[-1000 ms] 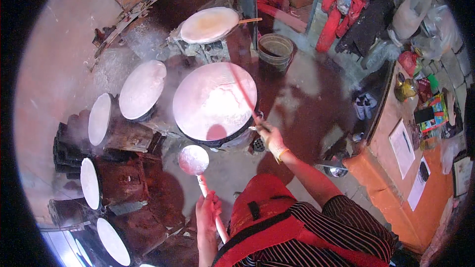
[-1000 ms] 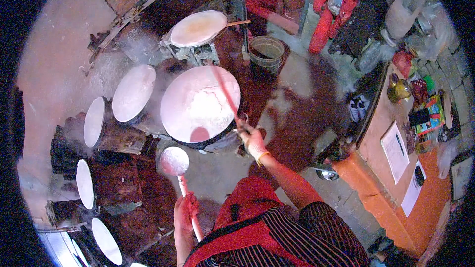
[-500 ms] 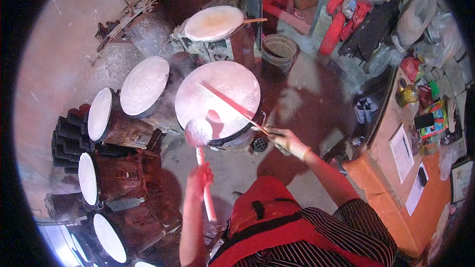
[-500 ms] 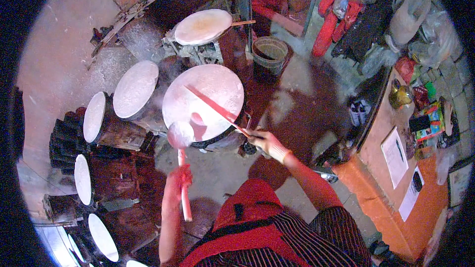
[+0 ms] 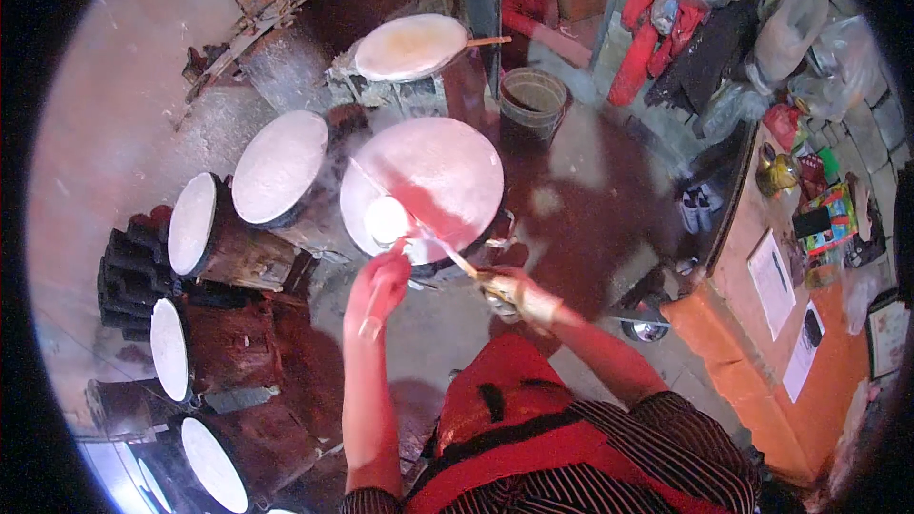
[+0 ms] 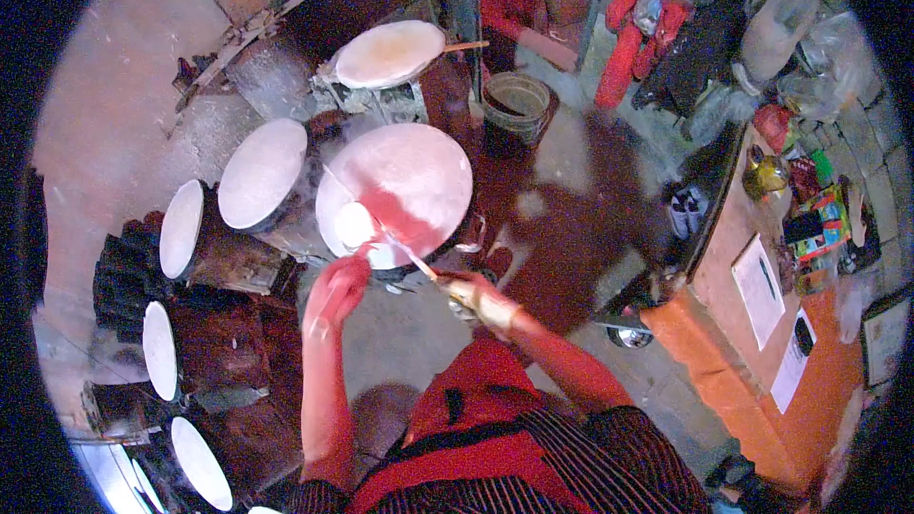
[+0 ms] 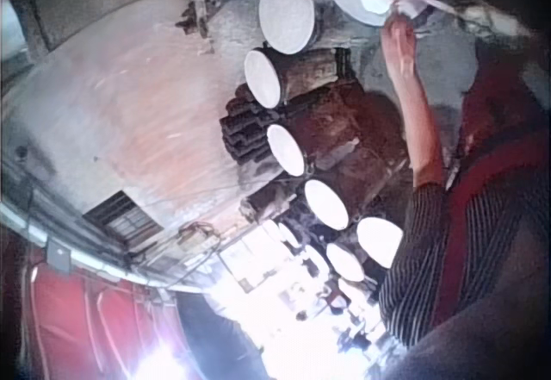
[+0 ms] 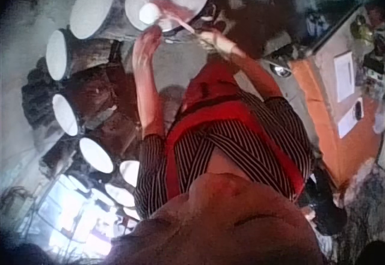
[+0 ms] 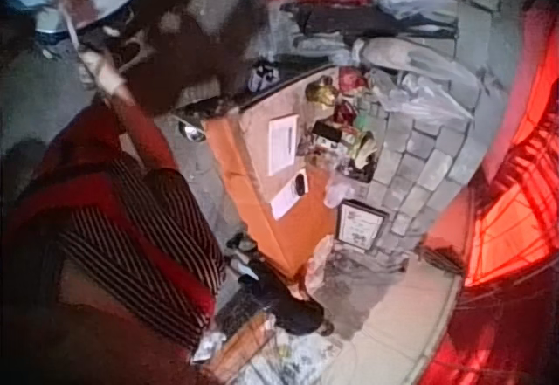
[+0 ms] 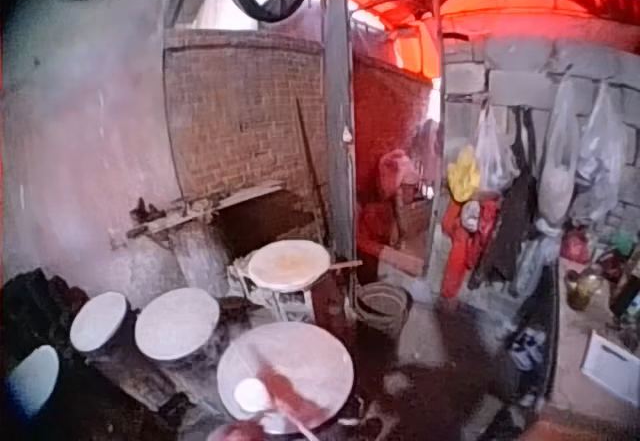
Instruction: The person spreads batter onto heated circular griddles using a ladle and a wooden stick, then uses the stick to lift and stack the cooked flatbreads onto a pile.
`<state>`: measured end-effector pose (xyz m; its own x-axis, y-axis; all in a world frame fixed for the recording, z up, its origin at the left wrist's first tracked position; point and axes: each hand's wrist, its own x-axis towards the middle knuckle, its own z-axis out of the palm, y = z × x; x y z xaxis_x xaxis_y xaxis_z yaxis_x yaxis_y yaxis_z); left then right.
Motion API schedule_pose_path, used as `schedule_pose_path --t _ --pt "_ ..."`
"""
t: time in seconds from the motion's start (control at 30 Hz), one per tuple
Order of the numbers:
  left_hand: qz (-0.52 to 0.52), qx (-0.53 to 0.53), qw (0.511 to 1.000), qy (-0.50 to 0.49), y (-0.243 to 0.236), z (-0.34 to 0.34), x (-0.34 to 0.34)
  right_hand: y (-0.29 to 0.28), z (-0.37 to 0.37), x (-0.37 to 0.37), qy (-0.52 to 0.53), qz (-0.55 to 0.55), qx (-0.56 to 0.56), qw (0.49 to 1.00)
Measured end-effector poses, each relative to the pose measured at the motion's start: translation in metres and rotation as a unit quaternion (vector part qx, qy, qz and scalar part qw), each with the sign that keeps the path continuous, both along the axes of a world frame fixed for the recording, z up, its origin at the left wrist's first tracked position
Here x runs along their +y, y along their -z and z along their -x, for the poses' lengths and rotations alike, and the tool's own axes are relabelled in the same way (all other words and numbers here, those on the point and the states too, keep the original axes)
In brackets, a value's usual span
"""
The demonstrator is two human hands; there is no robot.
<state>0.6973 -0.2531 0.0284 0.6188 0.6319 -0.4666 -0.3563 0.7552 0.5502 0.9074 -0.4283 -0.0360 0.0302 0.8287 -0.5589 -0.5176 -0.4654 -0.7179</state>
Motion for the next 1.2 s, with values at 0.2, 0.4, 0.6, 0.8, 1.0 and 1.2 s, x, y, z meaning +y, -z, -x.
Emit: schedule_pose_path --t 0.2,0.4,0.6,0.8,1.0,1.2 --pt "0.192 -0.030 0.979 0.057 -0.039 0.096 -0.021 -0.033 -0.045 0.035 0.167 0.013 -0.229 0.959" --pt "0.259 -0.016 0.965 0.047 -0.013 0.167 -0.005 0.037 0.070 -0.016 -0.023 -0.209 -0.519 0.829" --pt "0.313 -0.041 0.949 -0.018 0.005 0.261 -0.015 0.046 0.027 0.014 0.236 0.002 -0.410 0.881" --pt "0.311 -0.093 0.941 -0.098 0.004 0.353 -0.012 0.048 0.156 0.007 0.057 -0.126 -0.507 0.851" --pt "-0.013 0.301 0.944 -0.135 -0.020 0.409 -0.002 0.043 0.254 0.121 0.055 -0.182 -0.472 0.861" --pt "0.086 0.143 0.967 -0.195 -0.031 0.478 0.073 0.050 0.331 0.332 -0.190 -0.035 -0.370 0.909"
